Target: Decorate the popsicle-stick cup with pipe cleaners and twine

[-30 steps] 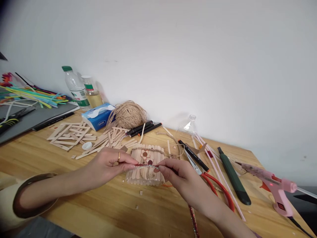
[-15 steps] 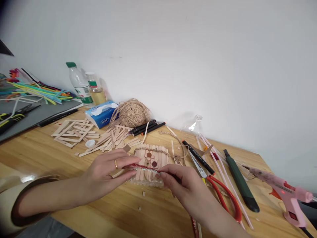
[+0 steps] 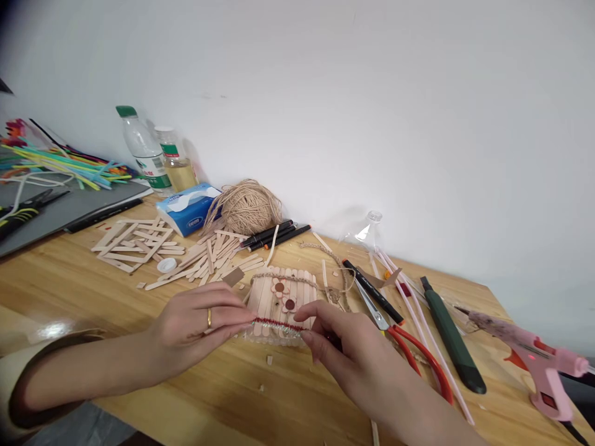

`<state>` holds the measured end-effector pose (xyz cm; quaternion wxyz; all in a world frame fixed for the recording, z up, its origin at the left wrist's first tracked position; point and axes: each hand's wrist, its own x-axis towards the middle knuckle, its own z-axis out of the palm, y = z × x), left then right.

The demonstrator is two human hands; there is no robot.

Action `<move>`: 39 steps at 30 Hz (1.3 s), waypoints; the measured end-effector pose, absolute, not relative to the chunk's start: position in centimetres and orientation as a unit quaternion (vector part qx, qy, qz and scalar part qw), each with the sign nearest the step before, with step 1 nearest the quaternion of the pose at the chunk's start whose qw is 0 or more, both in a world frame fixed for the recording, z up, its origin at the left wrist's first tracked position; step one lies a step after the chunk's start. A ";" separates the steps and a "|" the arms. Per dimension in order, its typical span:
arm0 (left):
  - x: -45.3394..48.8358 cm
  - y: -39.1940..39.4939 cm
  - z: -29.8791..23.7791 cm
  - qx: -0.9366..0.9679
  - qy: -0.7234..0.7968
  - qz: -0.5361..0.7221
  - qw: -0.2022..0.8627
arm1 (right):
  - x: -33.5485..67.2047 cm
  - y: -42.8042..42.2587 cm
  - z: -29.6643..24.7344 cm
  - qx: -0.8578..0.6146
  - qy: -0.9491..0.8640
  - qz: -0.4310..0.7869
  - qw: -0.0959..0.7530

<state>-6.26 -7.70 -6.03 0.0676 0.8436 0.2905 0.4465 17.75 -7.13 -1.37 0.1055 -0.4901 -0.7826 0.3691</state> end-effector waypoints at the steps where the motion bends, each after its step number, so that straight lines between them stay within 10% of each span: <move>1: -6.3 -7.8 -6.0 0.845 0.291 0.444 0.058 | 17.7 -7.1 -1.4 -0.487 -0.786 0.367 0.100; 9: -6.6 -8.0 -6.7 0.873 0.283 0.398 0.005 | 17.5 -6.9 -1.5 -0.475 -0.803 0.354 0.066; 39: -6.7 -7.5 -6.7 0.775 0.350 0.396 0.346 | 20.4 -4.5 -1.9 -0.449 -0.710 0.542 0.033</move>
